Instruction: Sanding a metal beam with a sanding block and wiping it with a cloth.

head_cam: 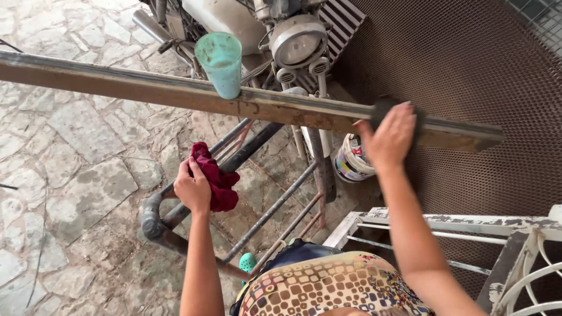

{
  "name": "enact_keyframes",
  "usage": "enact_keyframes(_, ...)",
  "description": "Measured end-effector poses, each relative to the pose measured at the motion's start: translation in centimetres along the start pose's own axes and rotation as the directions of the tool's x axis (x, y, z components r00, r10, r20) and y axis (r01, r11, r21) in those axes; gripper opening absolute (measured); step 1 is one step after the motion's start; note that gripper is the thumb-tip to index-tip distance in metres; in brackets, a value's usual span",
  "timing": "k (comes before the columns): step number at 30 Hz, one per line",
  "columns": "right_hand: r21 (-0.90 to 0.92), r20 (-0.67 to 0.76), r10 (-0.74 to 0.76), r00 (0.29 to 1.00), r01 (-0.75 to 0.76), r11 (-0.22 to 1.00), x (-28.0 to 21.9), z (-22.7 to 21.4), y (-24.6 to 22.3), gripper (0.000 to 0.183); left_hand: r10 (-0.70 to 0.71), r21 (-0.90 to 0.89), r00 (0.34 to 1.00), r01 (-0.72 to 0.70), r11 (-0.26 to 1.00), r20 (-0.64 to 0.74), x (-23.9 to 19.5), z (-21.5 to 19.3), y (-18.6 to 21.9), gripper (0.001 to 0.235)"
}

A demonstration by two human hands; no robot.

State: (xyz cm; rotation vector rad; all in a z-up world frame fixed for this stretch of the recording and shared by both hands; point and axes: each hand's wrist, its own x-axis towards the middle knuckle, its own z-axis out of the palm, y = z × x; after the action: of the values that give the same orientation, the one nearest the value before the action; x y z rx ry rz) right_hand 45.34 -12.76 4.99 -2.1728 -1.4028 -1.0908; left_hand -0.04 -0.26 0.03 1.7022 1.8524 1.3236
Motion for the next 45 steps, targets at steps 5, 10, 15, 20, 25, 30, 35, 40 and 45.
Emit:
enact_keyframes(5,0.016,-0.061,-0.081,0.995,0.082,0.996,1.1,9.3,2.1,0.093,0.023,0.026,1.000,-0.023,0.999,0.016,-0.2,0.1,-0.3,0.025)
enact_keyframes(10,0.246,-0.006,-0.147,0.989,0.144,0.959,0.9,-1.1,-5.8,0.105,0.029,0.011,0.999,-0.029,1.000,0.022,-0.2,-0.1,-0.2,0.025)
enact_keyframes(15,0.024,-0.025,-0.024,0.999,0.025,0.999,-0.5,1.0,3.5,0.097,0.015,0.001,0.999,-0.015,1.000,0.039,-0.1,-0.1,-0.5,0.026)
enact_keyframes(20,0.111,-0.007,-0.113,0.994,0.113,0.987,2.2,5.7,-0.5,0.095,0.074,0.028,0.997,-0.075,0.997,0.035,-0.1,0.0,-0.7,0.024)
enact_keyframes(25,0.267,0.026,-0.129,0.991,0.118,0.956,0.4,-1.5,-4.1,0.112,0.090,0.048,0.996,-0.091,0.995,0.020,0.0,0.5,-1.6,0.024)
enact_keyframes(30,0.066,0.013,0.000,1.000,-0.001,0.998,-1.5,0.6,7.0,0.113,0.106,0.034,0.994,-0.106,0.994,0.012,-0.2,0.2,-1.1,0.025)
enact_keyframes(35,0.083,-0.030,-0.102,0.994,0.104,0.991,1.7,5.6,1.9,0.101,0.117,0.076,0.993,-0.117,0.990,0.005,-0.2,0.6,-1.6,0.024)
enact_keyframes(40,0.285,0.020,-0.134,0.991,0.122,0.951,0.5,-3.0,-1.8,0.118,0.087,0.106,0.996,-0.086,0.991,-0.003,-0.2,0.7,-1.7,0.024)
enact_keyframes(45,0.034,-0.033,0.004,0.999,-0.003,0.999,-1.1,2.2,10.0,0.108,0.084,0.099,0.996,-0.085,0.992,0.009,0.1,0.8,-2.0,0.025)
